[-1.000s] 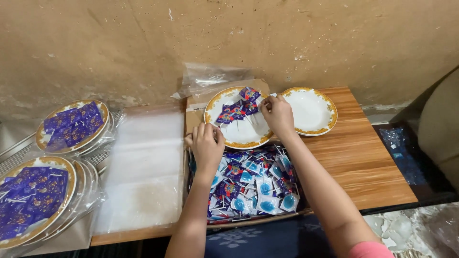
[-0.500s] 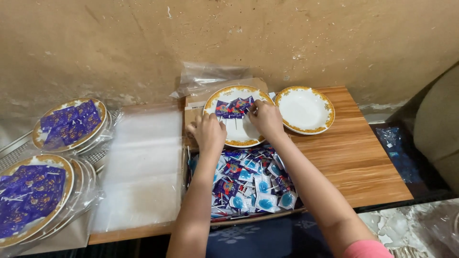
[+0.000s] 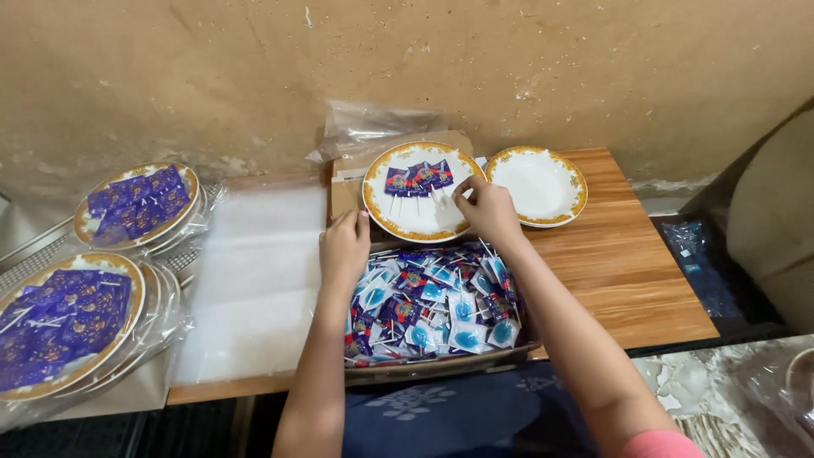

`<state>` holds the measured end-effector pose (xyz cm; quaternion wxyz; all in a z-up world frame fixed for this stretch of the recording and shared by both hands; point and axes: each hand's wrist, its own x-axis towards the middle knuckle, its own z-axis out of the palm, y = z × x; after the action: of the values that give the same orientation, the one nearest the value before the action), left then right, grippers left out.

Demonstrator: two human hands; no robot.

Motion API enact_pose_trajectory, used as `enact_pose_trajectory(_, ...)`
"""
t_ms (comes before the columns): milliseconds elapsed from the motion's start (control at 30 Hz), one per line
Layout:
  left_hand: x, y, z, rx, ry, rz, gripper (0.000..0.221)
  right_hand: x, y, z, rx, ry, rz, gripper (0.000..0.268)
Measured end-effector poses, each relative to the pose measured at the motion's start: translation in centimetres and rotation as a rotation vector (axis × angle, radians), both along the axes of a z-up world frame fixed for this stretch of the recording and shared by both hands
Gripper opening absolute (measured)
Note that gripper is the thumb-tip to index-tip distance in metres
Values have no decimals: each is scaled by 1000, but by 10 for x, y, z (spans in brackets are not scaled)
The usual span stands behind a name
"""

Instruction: The person arranges blue and white sachets onto a gold-rimmed plate. They take individual sachets from a cardboard box and place them in a neat row across the center of the plate.

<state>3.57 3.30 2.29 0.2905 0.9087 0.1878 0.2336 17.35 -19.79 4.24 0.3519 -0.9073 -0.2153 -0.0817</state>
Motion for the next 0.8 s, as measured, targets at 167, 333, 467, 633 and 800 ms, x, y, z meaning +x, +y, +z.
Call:
enact_pose_trajectory(167, -29, 14, -12, -55, 235, -134, 37, -1, -25, 1, 25, 3, -18, 15)
enact_pose_trajectory(333, -49, 3, -16, 21, 475, -291, 29, -22, -34, -1, 103, 17, 8, 13)
enact_pose_trajectory(467, -49, -1, -30, 139, 656, -325, 65, -54, -39, -3, 111, -8, 193, 17)
enact_pose_trajectory(633, -48, 2, -47, 182, 643, -319, 58, -86, -43, -19, -28, 40, 355, 12)
enact_pose_trajectory(800, -55, -13, -34, 263, 651, -329, 39, -95, -48, -18, -104, 26, 461, 23)
